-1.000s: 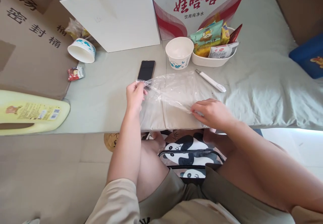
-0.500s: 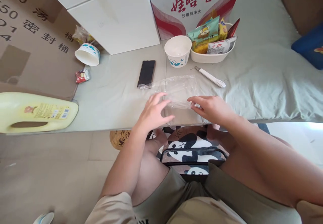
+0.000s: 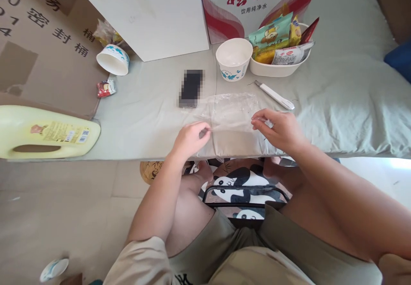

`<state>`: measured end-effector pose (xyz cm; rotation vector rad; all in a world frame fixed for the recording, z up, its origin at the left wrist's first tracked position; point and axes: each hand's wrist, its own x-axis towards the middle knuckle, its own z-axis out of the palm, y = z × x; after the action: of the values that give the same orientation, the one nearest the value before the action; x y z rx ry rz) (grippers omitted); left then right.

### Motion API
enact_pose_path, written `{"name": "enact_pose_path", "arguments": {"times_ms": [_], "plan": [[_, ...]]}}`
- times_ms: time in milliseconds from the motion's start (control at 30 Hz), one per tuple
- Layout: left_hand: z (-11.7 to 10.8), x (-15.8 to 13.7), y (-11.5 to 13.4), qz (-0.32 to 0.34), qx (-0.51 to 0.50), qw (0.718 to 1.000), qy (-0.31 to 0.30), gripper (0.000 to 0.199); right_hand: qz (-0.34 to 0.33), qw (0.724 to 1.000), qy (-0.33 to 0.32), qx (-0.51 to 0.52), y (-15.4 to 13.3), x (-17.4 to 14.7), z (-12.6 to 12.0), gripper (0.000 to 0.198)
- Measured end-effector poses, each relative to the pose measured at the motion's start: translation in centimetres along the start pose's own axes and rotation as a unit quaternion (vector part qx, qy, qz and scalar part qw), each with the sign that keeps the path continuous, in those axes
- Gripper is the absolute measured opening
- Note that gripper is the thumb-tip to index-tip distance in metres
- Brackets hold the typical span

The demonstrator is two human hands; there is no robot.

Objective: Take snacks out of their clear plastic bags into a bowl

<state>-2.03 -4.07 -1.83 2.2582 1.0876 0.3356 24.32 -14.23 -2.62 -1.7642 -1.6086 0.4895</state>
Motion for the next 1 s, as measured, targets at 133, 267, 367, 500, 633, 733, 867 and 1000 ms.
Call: {"name": "enact_pose_path", "arguments": {"times_ms": [133,267,367,500,633,733,867,1000], "plan": [[-0.8,0.5,-0.8,-0.033,-0.179,0.977,0.111,0.01,0.03,0.999,0.011,0.024,0.5,0.2,0.0,0.017],[-1.9,0.8,-1.4,-0.079,-0.299,0.932,0.189,0.012,0.057,0.992,0.102,0.055,1.2,0.5,0.1,0.011],[-2.3,1.0,-1.5,-0.129,-0.35,0.901,0.223,0.013,0.071,0.974,0.167,0.134,1.6,0.8,0.3,0.01],[-2.2,1.3,-1.3,-0.175,-0.363,0.885,0.235,0.012,0.106,0.947,0.175,0.249,1.6,1.2,0.4,0.017],[-1.7,1.7,-1.2,-0.205,-0.336,0.892,0.22,0.007,0.165,0.938,0.147,0.268,1.2,1.1,0.3,0.016],[-1.3,1.9,-1.3,-0.227,-0.306,0.901,0.207,0.007,0.172,0.948,0.096,0.249,1.0,0.9,0.2,0.014],[-1.0,2.3,-1.9,-0.228,-0.275,0.911,0.206,0.008,0.133,0.971,0.072,0.183,1.2,0.7,0.4,0.03],[-0.5,2.6,-2.8,-0.231,-0.248,0.922,0.189,0.008,0.118,0.981,0.074,0.134,1.9,1.0,0.8,0.031]]}}
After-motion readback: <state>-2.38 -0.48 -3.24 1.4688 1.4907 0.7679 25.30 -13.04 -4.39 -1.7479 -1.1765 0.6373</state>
